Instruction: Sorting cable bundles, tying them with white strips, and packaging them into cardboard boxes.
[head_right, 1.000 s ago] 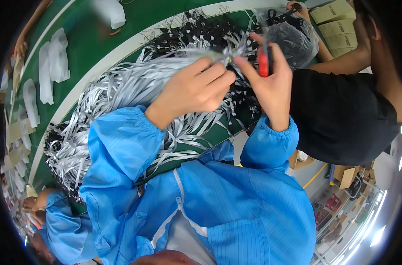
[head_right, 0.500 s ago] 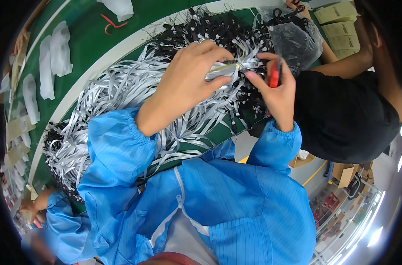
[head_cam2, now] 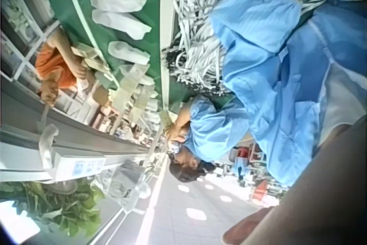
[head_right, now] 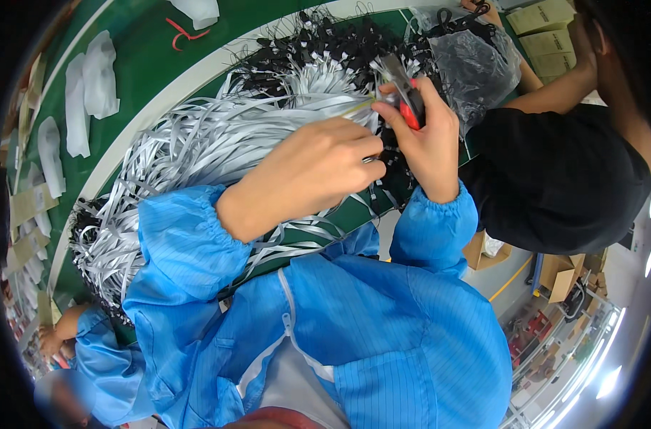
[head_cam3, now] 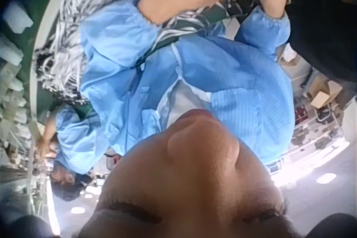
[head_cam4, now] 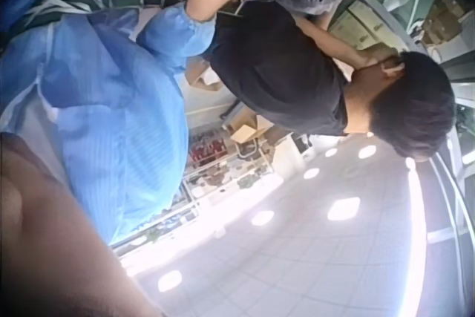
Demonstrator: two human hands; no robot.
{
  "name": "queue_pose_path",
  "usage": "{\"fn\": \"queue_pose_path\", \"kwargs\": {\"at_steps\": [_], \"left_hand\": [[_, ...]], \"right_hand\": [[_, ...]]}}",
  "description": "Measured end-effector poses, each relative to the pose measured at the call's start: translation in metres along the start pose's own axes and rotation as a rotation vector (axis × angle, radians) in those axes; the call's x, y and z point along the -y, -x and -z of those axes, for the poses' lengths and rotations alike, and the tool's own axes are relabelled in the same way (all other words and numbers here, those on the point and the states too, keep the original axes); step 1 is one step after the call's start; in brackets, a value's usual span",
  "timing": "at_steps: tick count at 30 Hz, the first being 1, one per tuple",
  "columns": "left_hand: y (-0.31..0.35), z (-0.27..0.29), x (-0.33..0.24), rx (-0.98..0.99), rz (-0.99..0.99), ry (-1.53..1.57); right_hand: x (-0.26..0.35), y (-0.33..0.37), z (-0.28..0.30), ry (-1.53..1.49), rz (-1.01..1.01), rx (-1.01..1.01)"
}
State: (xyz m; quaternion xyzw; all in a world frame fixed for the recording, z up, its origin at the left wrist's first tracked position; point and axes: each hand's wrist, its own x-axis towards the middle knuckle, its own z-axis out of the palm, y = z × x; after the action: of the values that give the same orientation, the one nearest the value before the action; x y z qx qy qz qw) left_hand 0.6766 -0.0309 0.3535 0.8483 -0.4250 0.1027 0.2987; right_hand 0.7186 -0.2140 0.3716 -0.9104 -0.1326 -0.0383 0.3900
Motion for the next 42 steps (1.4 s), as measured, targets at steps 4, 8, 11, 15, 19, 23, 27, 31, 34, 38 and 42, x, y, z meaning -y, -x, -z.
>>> {"fn": "queue_pose_path", "kwargs": {"at_steps": [4, 8, 11, 15, 19, 23, 27, 31, 34, 38, 42], "left_hand": [[-0.011, 0.003, -0.006, -0.128, 0.096, 0.161], [-0.017, 0.003, 0.008, -0.368, 0.281, 0.335], [-0.013, -0.002, 0.026, -0.352, 0.408, 0.435], [-0.009, -0.011, 0.038, -0.311, 0.403, 0.486], [-0.006, -0.018, 0.043, -0.327, 0.349, 0.417], [-0.007, -0.021, 0.042, -0.308, 0.328, 0.311], [-0.006, -0.020, 0.050, -0.246, 0.299, 0.275], [-0.018, -0.011, 0.060, -0.126, 0.296, 0.352], [-0.029, -0.017, 0.073, -0.137, 0.231, 0.417], [-0.025, -0.019, 0.086, -0.100, 0.357, 0.603], [-0.021, -0.029, 0.088, -0.229, 0.203, 0.461]], "right_hand": [[-0.021, 0.014, -0.012, -0.069, -0.031, -0.079], [-0.043, 0.026, -0.028, -0.212, 0.047, -0.242], [-0.049, 0.023, -0.031, -0.279, 0.132, -0.351], [-0.047, 0.021, -0.018, -0.537, -0.085, -0.288], [-0.044, 0.021, -0.015, -0.537, -0.137, -0.258], [-0.044, 0.026, -0.015, -0.925, -0.214, -0.506], [-0.047, 0.025, -0.004, -0.811, -0.400, -0.422], [-0.045, 0.033, 0.003, -0.412, -0.389, -0.438], [-0.016, 0.034, 0.025, -0.739, -0.369, -0.373], [0.025, 0.039, 0.020, -1.129, -0.547, -0.084], [0.029, 0.053, 0.007, -1.032, -0.718, 0.126]]}}
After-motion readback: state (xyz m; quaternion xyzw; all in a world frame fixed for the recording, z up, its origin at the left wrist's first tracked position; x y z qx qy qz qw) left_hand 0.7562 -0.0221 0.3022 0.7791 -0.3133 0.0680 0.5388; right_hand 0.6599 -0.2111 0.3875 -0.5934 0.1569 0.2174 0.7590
